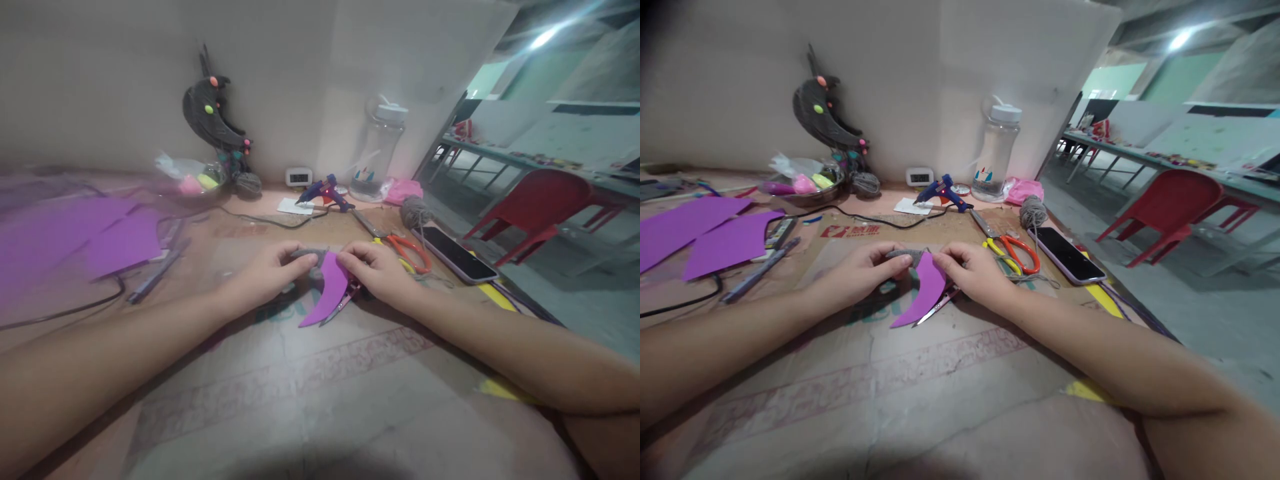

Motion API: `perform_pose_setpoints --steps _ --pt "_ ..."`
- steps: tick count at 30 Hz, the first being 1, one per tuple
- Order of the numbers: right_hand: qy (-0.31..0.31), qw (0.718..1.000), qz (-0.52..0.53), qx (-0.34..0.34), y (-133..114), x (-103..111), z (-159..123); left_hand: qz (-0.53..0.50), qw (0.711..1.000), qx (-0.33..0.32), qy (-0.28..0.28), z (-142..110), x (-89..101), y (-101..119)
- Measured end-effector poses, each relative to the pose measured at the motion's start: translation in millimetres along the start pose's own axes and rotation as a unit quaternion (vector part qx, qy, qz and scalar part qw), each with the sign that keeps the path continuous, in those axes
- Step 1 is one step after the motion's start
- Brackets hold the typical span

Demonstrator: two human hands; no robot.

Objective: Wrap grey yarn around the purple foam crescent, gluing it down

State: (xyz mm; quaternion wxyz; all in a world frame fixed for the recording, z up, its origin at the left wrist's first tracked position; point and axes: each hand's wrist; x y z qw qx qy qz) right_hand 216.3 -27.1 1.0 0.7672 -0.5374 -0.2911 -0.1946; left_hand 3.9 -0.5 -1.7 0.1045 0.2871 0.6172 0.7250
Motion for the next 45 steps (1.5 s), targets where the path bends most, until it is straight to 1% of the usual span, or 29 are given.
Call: perform_pose_setpoints --steps 4,7,12,13,16,17,18,19,22,24,26,29,33,38,43,45 --pt "-0.007 1.0 -0.025 0.012 -2.5 -0.3 -1.9 0.005 1.0 -0.018 0.008 0.9 1.7 -2.3" --pt "-0.012 0.999 -0.038 0.028 -2.5 -0.1 -2.5 -0.006 1.0 -0.004 0.014 1.6 2.5 -4.9" --pt "-0.024 0.999 -0.029 0.034 -0.7 0.5 -2.5 -0.034 0.999 0.013 0.0 1.7 1.2 -6.0" --pt "-0.012 0.999 -0.027 0.037 -0.1 0.6 -2.5 -0.036 0.999 0.016 -0.005 1.6 0.9 -6.0" --pt "0.06 0.997 -0.007 0.052 2.0 0.6 -2.5 -0.034 0.999 0.021 -0.018 1.3 0.4 -6.0" --pt "0.07 0.996 0.01 0.053 2.5 0.4 -2.5 -0.032 0.999 0.02 -0.021 1.2 0.4 -5.9" --pt "0.063 0.996 0.033 0.051 2.8 0.0 -2.7 -0.031 0.999 0.019 -0.024 1.0 0.5 -5.7" --pt "0.043 0.996 0.061 0.046 2.8 -0.6 -2.9 -0.031 0.999 0.016 -0.026 0.8 0.6 -5.4" --pt "-0.033 0.988 0.149 0.037 1.3 -3.3 -3.7 -0.033 0.999 0.007 -0.033 0.1 1.0 -4.1" --pt "-0.06 0.98 0.187 0.037 0.1 -5.1 -3.9 -0.033 0.999 0.006 -0.036 -0.3 1.2 -3.5" --pt "-0.073 0.976 0.203 0.027 0.2 -6.0 -3.2 -0.028 0.999 0.006 -0.034 -0.4 1.3 -3.5" --pt "-0.062 0.979 0.193 0.008 3.4 -5.4 -0.1 -0.022 0.999 0.008 -0.029 0.0 1.0 -3.9" --pt "-0.039 0.989 0.143 -0.016 8.2 -3.1 4.4 -0.03 0.999 0.016 -0.028 0.7 0.3 -4.5" --pt "-0.015 0.994 0.103 -0.02 6.4 -2.4 4.0 -0.02 0.999 0.017 -0.036 0.4 0.0 -4.3" --pt "-0.023 0.993 0.11 -0.045 4.0 -2.7 2.1 -0.009 0.998 0.011 -0.054 -0.2 -0.1 -4.2" --pt "-0.03 0.994 0.1 -0.043 3.9 -2.4 2.1 -0.004 0.998 0.008 -0.066 0.0 0.3 -5.1"
Point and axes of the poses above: each hand's wrist, its own z-axis towards the middle knuckle, its own x-axis out of the back of the hand, y = z × x, and after that the axes turned 6 degrees about -z, right-handed
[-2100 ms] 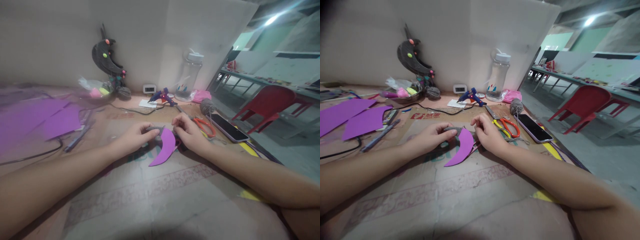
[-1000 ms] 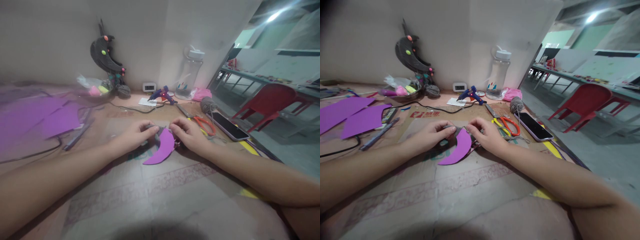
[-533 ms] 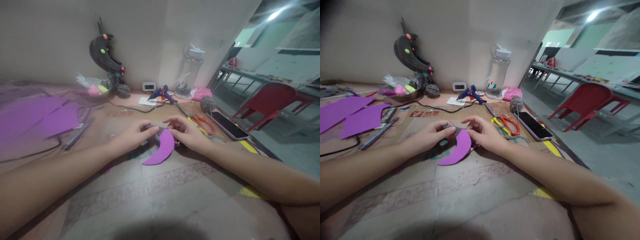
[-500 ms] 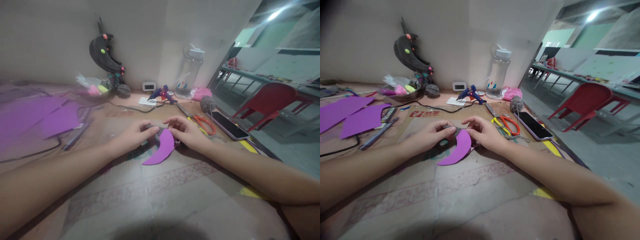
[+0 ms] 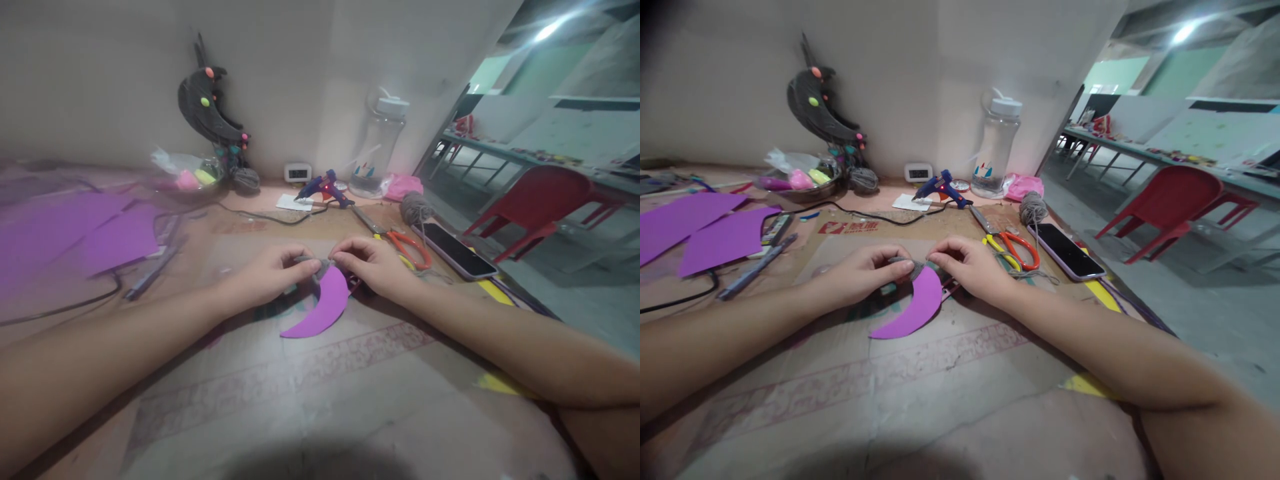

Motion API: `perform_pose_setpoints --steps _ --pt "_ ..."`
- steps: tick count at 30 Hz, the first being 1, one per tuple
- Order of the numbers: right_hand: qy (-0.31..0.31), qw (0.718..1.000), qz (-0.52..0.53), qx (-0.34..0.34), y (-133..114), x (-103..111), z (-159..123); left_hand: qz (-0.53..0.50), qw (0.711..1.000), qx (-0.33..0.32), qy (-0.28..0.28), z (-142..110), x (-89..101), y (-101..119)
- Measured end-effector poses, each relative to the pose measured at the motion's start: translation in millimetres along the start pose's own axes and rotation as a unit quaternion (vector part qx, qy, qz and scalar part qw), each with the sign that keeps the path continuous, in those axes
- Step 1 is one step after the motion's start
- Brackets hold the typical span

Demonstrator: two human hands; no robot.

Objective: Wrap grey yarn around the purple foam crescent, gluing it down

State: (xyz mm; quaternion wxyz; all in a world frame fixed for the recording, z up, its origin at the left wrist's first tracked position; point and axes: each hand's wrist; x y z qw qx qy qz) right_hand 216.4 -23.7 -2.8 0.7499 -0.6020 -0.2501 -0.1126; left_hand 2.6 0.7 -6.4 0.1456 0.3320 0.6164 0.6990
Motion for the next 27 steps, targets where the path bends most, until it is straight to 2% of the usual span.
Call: perform_pose_setpoints --steps 12,17,23,27 --pt "-0.016 1.0 -0.024 -0.006 -0.8 -0.7 -1.0 0.024 0.999 -0.006 -0.042 -0.3 1.6 0.2" --pt "0.004 0.989 -0.112 0.096 0.9 1.0 2.0 -0.008 1.0 -0.01 -0.01 -0.6 0.7 -0.2" --pt "0.084 0.995 0.007 0.058 4.7 1.3 3.1 -0.027 0.998 0.011 0.049 -0.2 -0.2 0.0" --pt "0.057 0.997 -0.039 0.043 2.0 1.6 0.1 -0.023 0.998 0.007 0.05 -0.7 -0.8 1.1"
Point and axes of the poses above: each hand's wrist, its own z-axis towards the middle knuckle, its own x-axis out of the back of the hand, y = z × x, and after that the axes turned 6 degrees about -z, right-handed
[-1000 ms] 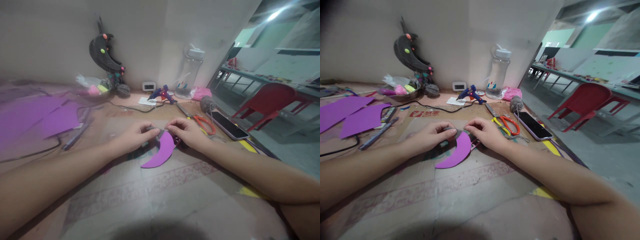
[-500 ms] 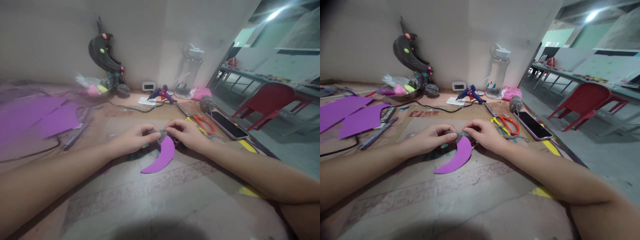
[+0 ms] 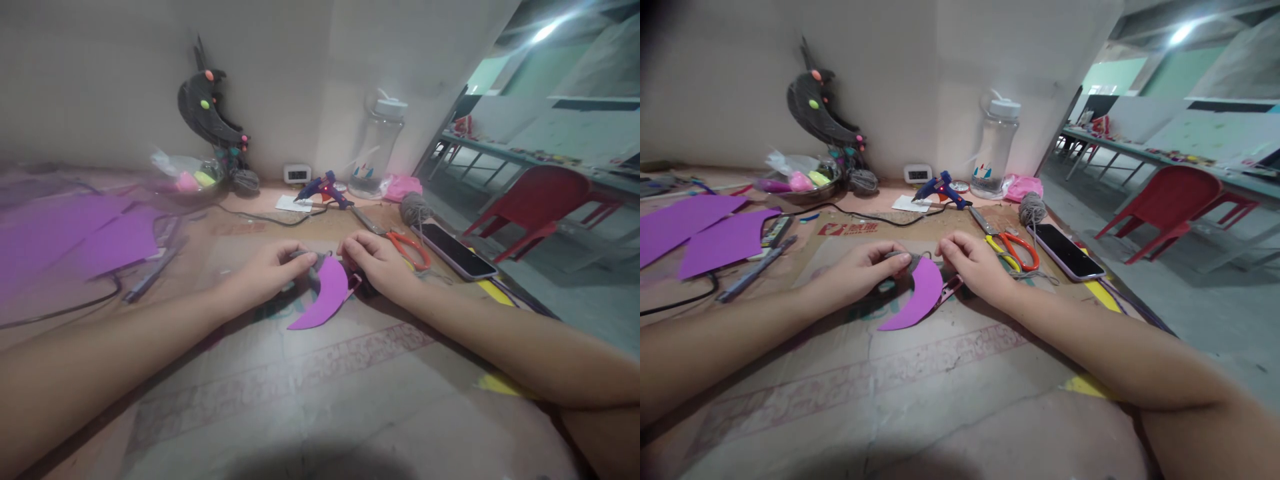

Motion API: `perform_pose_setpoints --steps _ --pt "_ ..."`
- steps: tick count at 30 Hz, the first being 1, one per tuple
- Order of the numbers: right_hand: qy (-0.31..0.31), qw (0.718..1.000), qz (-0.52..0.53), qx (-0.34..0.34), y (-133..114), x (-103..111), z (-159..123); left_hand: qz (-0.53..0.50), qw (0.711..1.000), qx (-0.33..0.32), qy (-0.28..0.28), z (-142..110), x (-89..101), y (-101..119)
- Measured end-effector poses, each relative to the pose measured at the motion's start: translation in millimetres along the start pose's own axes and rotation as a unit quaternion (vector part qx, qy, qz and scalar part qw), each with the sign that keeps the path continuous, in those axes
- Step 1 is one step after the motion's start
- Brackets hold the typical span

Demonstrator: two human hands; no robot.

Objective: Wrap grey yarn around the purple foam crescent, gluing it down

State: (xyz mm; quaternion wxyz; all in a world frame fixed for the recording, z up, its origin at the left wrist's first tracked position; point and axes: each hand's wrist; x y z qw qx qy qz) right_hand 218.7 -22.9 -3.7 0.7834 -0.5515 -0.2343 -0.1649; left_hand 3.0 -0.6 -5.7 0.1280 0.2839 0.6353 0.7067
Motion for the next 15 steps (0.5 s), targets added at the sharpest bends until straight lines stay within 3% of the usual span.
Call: perform_pose_setpoints --steps 6,15 --pt "-0.013 0.996 -0.086 0.025 -5.2 -0.7 -3.9 0.015 1.0 -0.008 0.005 -0.6 1.0 -0.4" --pt "-0.028 0.997 -0.069 0.032 -3.0 1.1 -1.8 0.023 1.0 -0.008 0.004 -0.4 -0.3 0.8"
Point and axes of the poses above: each hand's wrist, its own z-axis towards the middle knuckle, its own x-axis out of the back of the hand, y = z × x, and after that the axes turned 6 degrees about -z, right-handed
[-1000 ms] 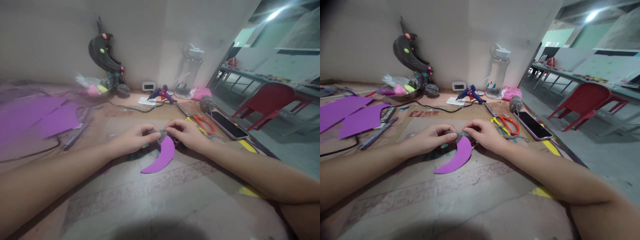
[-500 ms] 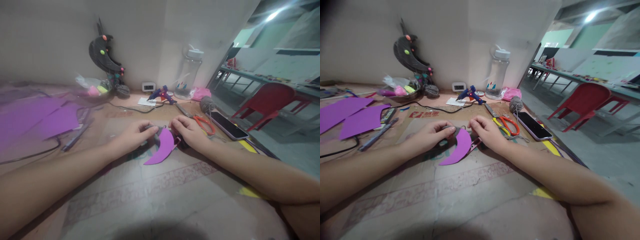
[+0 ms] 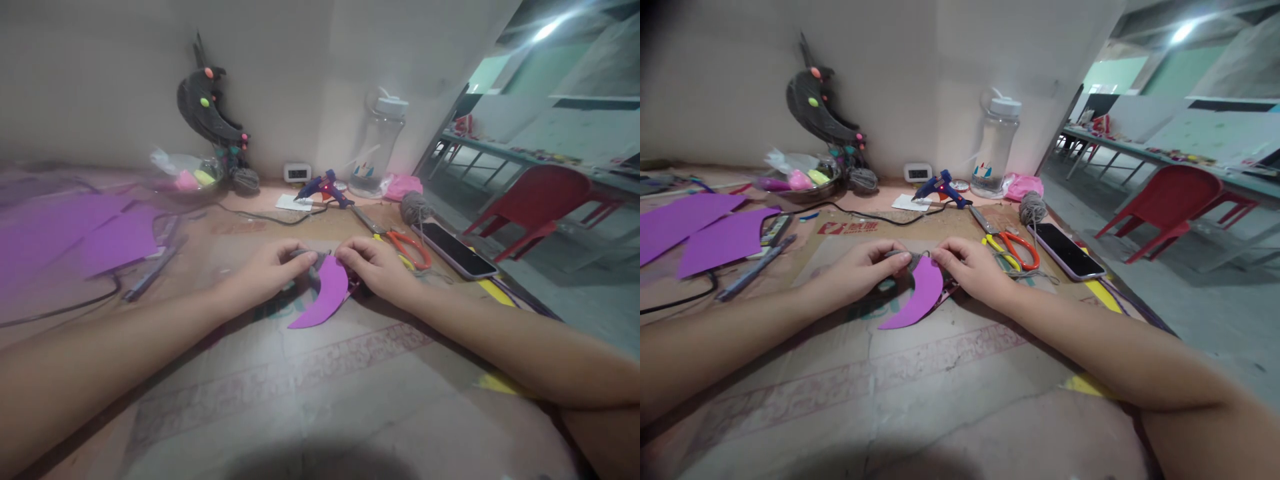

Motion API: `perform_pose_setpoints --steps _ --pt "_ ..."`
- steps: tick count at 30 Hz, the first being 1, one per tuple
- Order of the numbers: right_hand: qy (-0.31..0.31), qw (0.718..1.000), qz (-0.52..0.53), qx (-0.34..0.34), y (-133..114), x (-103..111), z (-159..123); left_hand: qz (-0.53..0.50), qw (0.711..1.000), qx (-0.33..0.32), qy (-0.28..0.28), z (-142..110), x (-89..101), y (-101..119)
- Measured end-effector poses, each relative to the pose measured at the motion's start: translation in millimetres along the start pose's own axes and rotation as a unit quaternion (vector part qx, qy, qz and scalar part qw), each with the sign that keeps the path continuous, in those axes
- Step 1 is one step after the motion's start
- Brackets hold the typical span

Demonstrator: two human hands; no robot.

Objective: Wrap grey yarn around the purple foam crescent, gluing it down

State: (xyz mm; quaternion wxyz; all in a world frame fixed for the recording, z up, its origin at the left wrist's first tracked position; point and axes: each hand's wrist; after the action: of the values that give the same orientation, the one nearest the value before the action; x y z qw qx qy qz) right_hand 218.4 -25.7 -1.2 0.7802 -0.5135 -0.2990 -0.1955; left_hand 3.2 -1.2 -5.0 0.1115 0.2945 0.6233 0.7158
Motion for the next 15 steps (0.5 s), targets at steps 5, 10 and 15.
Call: perform_pose_setpoints --steps 5,10,15 --pt "-0.045 0.999 0.017 -0.009 -3.3 -0.5 0.2 0.059 0.998 -0.036 -0.003 -1.9 -0.7 1.4" --pt "-0.049 0.999 -0.014 0.009 -3.0 -2.1 1.0 0.129 0.99 -0.064 -0.004 -3.4 -1.5 3.9" --pt "-0.055 0.998 -0.02 0.003 -1.8 -1.8 0.5 0.17 0.982 -0.078 -0.007 -2.8 -1.2 4.5"
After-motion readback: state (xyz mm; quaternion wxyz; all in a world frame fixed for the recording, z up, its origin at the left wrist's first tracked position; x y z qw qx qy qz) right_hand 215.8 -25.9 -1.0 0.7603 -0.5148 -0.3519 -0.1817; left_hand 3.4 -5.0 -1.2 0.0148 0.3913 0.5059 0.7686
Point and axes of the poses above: each hand's wrist, its own z-axis towards the middle knuckle, its own x-axis out of the back of the hand, y = z × x, and after that the axes turned 6 degrees about -z, right-handed
